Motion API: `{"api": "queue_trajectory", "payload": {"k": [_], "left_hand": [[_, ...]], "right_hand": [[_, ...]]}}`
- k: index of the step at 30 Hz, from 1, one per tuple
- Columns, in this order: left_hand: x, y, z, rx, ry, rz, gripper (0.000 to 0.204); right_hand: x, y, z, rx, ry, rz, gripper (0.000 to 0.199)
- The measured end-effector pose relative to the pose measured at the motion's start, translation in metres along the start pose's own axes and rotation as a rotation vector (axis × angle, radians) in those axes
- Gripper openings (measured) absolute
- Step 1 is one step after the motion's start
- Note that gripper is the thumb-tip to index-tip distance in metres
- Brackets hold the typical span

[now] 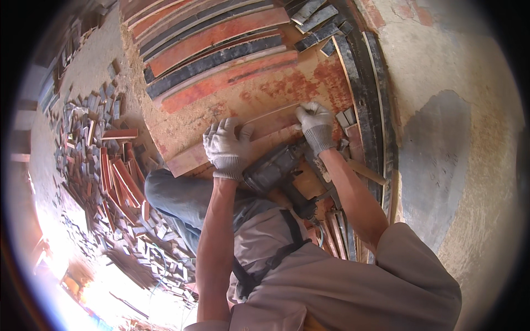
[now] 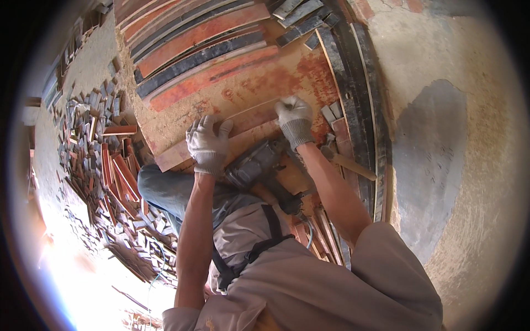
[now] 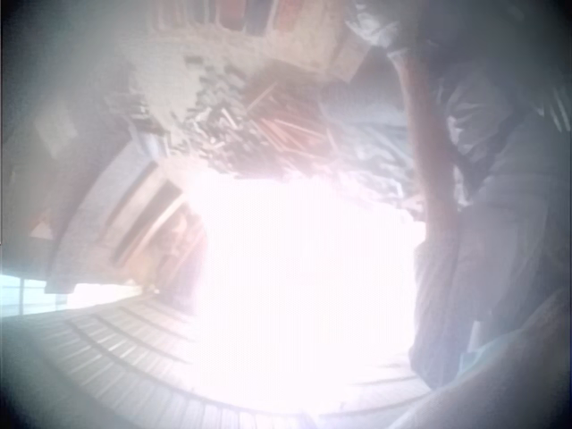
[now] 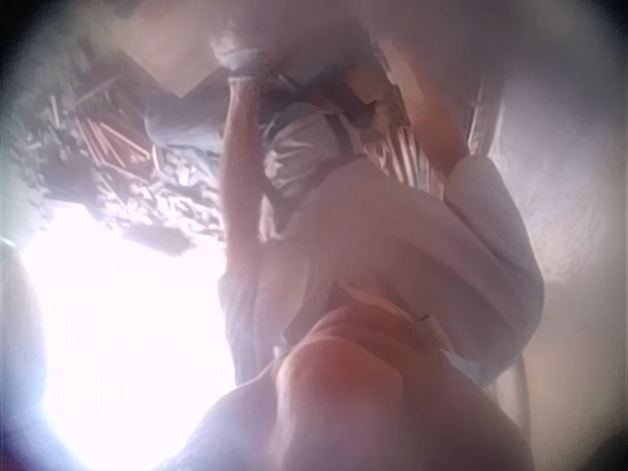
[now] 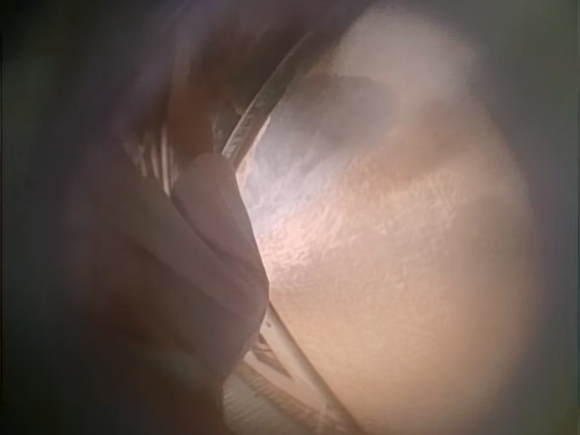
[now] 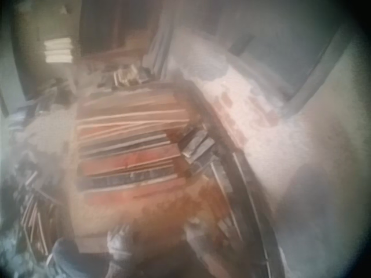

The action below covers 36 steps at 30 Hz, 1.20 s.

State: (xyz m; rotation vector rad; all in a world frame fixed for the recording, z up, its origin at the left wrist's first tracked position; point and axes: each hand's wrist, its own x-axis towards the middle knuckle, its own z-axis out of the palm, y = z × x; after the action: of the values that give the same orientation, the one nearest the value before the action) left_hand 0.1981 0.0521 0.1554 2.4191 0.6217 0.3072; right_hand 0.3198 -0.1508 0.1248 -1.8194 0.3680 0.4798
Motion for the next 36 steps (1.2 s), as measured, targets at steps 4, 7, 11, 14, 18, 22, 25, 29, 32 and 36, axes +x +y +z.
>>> {"api": "queue_trajectory", "payload": {"k": [4, 7, 11, 14, 18, 22, 25, 29, 32, 36], "left_hand": [[0.003, 0.004, 0.003, -0.003, -0.017, -0.072, 0.026], [0.003, 0.003, 0.004, -0.012, 0.002, -0.093, 0.023], [0.004, 0.002, 0.007, -0.011, -0.006, -0.094, 0.022], [0.002, 0.001, 0.008, 0.043, 0.014, -0.073, 0.021], [0.002, 0.001, 0.008, 0.019, 0.003, -0.083, 0.021], [0.002, -0.001, 0.008, 0.004, 0.043, -0.028, 0.022], [0.001, -0.002, 0.01, 0.003, 0.047, -0.038, 0.022], [0.001, -0.001, 0.01, 0.001, 0.037, -0.034, 0.022], [0.003, -0.001, 0.009, -0.004, 0.045, -0.02, 0.022], [0.003, -0.002, 0.009, 0.006, 0.059, -0.001, 0.022]], "right_hand": [[-0.024, -0.021, -0.012, -0.357, 0.004, -0.368, 0.028], [-0.103, -0.032, -0.038, -0.703, 0.013, -0.73, 0.054], [-0.183, 0.004, -0.032, -1.259, -0.292, -0.116, 0.111], [-0.181, 0.048, -0.004, -1.195, -0.294, 0.229, 0.129], [-0.178, 0.064, -0.015, -0.953, -0.202, 0.086, 0.11], [-0.182, 0.013, -0.078, -0.68, -0.138, -0.467, 0.05], [-0.173, -0.05, -0.128, -0.558, -0.414, -0.234, 0.009], [-0.149, -0.108, -0.132, -0.308, -0.481, 0.129, 0.031], [-0.131, -0.126, -0.115, -0.378, -0.427, 0.263, 0.034], [-0.117, -0.127, -0.102, -0.335, -0.377, 0.348, 0.032]]}}
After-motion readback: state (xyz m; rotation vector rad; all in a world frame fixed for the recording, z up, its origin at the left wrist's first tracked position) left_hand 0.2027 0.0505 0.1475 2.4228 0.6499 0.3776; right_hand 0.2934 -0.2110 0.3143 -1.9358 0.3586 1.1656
